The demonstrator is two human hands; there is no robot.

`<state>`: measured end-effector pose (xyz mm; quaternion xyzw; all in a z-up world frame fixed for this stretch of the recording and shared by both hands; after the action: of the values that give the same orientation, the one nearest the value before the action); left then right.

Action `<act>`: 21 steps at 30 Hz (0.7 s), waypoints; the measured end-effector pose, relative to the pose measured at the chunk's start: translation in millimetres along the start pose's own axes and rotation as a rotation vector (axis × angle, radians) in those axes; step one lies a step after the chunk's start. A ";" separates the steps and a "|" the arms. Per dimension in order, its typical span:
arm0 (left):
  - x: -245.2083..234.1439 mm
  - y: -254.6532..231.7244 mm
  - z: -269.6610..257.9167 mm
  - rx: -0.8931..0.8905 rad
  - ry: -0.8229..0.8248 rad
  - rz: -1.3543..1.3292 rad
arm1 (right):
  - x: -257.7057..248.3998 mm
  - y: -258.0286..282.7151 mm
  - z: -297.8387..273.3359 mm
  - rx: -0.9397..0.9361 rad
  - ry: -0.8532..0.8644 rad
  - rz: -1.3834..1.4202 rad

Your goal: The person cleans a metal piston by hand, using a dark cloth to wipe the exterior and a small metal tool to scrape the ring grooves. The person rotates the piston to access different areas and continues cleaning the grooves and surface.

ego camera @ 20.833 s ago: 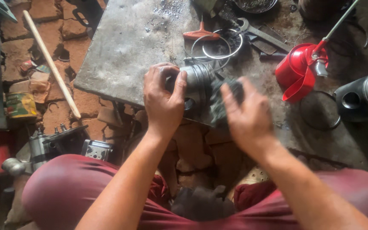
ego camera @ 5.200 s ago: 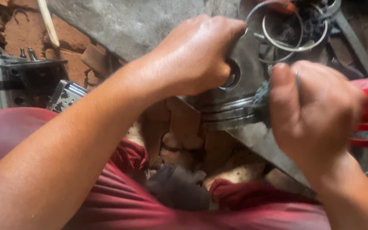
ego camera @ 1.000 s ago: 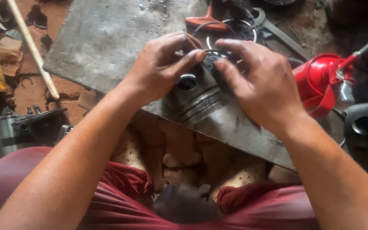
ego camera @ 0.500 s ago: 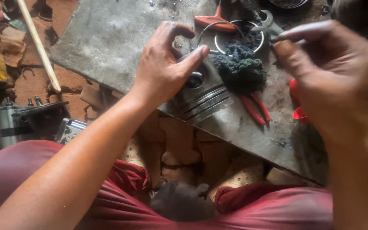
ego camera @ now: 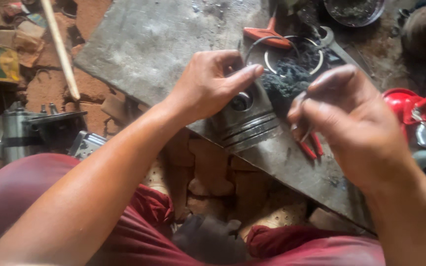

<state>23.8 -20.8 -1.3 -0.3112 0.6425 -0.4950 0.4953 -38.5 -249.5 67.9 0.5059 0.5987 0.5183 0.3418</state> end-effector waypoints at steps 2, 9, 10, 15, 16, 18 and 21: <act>-4.9 -2.4 2.8 0.060 0.043 -0.062 | 9.3 -2.4 -1.4 -0.015 -0.036 -0.232; -7.2 -5.7 7.7 0.095 0.112 -0.057 | 21.8 -1.4 -11.0 -0.192 -0.028 -0.910; -6.9 -5.3 7.3 0.080 0.106 -0.048 | 21.9 -2.9 -9.9 -0.177 -0.029 -0.931; -5.8 -6.6 8.0 0.015 0.068 0.064 | 22.3 0.6 -4.8 -0.321 0.011 -0.981; -5.6 -7.0 8.4 0.028 0.066 0.042 | 22.4 1.4 -4.3 -0.344 0.011 -0.986; -5.2 -6.2 7.6 0.049 0.061 -0.001 | 23.6 2.0 -4.4 -0.359 -0.004 -0.990; -6.4 -3.3 7.5 0.087 0.042 0.040 | 29.0 3.3 -6.8 -0.400 -0.010 -1.009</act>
<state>32.6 -18.7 3.8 -0.2662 0.6367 -0.5189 0.5045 -51.4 -223.7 76.0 0.0834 0.6553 0.3912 0.6407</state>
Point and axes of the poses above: each hand's wrist, its own z-axis towards the middle knuckle, its own x-axis out of the palm, y = z × x, the point moved 3 cm from there along z, towards the middle knuckle, and after that the axes turned 4 degrees about -z, right-handed, at the moved point
